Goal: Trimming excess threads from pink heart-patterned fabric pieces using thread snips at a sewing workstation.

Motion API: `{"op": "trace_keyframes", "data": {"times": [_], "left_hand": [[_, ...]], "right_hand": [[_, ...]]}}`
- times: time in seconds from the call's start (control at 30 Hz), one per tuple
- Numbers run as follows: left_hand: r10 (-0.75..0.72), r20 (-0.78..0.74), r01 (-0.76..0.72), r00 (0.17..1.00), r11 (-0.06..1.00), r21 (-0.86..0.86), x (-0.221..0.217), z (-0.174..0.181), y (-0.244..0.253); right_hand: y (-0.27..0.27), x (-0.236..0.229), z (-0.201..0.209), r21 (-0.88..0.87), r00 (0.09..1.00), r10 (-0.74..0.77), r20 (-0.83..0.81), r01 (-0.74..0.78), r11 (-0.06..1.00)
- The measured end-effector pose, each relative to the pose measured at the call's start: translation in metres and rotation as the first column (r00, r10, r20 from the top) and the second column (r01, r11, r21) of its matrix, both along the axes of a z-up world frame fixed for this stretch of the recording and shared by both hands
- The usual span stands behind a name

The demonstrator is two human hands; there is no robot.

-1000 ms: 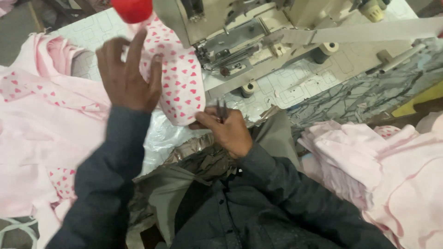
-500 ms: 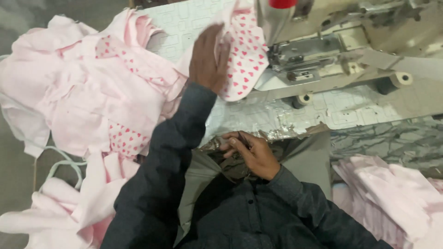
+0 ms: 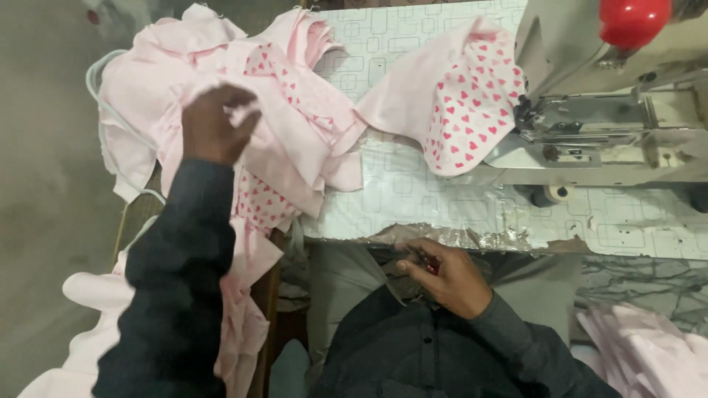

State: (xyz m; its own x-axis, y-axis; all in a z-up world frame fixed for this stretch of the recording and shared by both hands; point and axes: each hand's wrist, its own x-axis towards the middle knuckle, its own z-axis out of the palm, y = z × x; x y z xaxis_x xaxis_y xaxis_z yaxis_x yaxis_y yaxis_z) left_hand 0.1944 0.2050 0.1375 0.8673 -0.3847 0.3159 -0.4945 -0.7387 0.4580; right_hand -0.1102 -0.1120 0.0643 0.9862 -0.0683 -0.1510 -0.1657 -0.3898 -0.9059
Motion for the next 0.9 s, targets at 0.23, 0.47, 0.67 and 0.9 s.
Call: {"op": "trace_keyframes", "data": {"times": [0.23,0.47,0.67,0.9], "left_hand": [[0.037,0.482,-0.105,0.875,0.988,0.115,0.159,-0.038,0.004],[-0.643,0.059,0.515,0.764,0.662,0.545,-0.077,0.108,-0.113],[-0.54,-0.321,0.618,0.778,0.749,0.239,-0.168,0.169,-0.117],[-0.786,-0.318,0.846,0.529,0.516,0.133,-0.095,0.138,-0.208]], "right_hand": [[0.02,0.01,0.046,0.072,0.966,0.082,0.243,-0.102,0.992],[0.028,0.045,0.115,0.191,0.751,-0.238,0.615,0.152,0.97],[0.019,0.016,0.152,0.454,0.97,0.069,0.234,-0.172,0.874],[-0.037,0.008,0.091,0.51,0.97,-0.218,0.104,0.136,0.849]]}}
